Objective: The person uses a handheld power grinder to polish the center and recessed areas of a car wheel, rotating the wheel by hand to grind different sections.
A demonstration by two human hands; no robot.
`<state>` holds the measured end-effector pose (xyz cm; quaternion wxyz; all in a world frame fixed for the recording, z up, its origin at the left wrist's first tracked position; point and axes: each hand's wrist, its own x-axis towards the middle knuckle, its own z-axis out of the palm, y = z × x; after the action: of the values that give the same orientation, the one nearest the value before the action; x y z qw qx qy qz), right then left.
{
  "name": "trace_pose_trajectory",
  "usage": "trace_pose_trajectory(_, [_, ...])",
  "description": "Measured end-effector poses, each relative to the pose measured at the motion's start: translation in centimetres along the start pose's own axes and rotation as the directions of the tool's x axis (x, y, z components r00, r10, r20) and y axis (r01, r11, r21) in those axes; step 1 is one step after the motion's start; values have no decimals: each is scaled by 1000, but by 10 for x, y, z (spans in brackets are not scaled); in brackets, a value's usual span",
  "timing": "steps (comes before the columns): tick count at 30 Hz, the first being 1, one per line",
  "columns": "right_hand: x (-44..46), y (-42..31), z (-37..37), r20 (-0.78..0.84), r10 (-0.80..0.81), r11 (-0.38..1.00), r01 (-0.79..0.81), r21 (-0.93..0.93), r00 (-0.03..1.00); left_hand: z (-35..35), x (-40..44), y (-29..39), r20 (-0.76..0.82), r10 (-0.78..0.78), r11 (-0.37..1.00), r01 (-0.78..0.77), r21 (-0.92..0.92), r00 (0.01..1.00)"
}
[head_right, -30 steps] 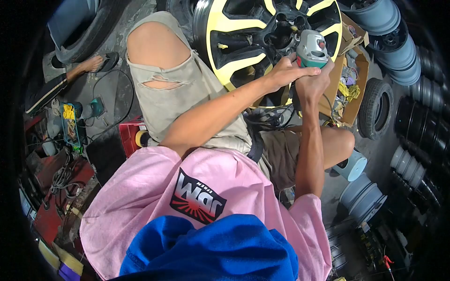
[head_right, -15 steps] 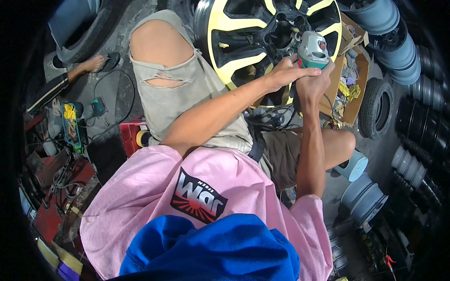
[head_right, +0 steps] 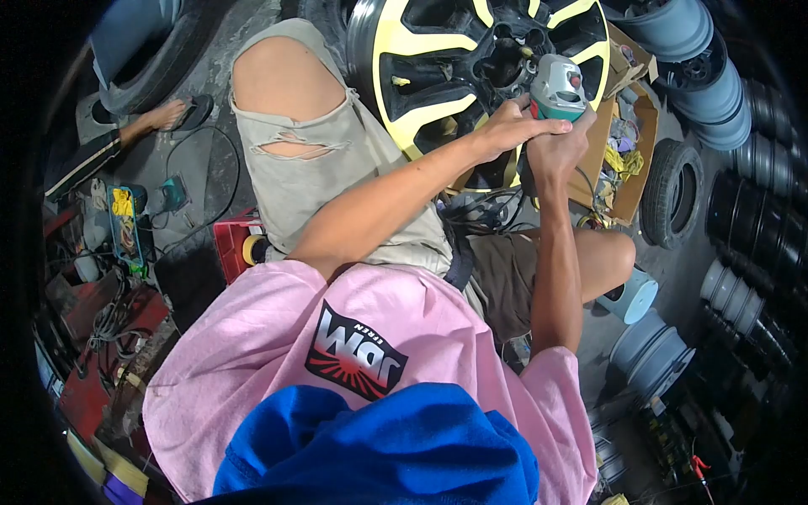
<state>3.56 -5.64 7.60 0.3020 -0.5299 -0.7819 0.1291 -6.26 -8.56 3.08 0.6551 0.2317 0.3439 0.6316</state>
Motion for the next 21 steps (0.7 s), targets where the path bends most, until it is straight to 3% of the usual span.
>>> trace_pose_trajectory(5, [2, -3, 7, 49, 47, 994, -52, 93, 998, -9, 0, 3, -47, -1, 998, 4, 65, 999])
trace_pose_trajectory(12, [1, -9, 8, 55, -1, 993, -6, 119, 998, -12, -5, 6, -69, 35, 997, -30, 68, 997])
trace_pose_trajectory(21, [-4, 8, -2, 18, 38, 999, -37, -28, 999, -2, 6, -13, -11, -68, 996, 68, 52, 998])
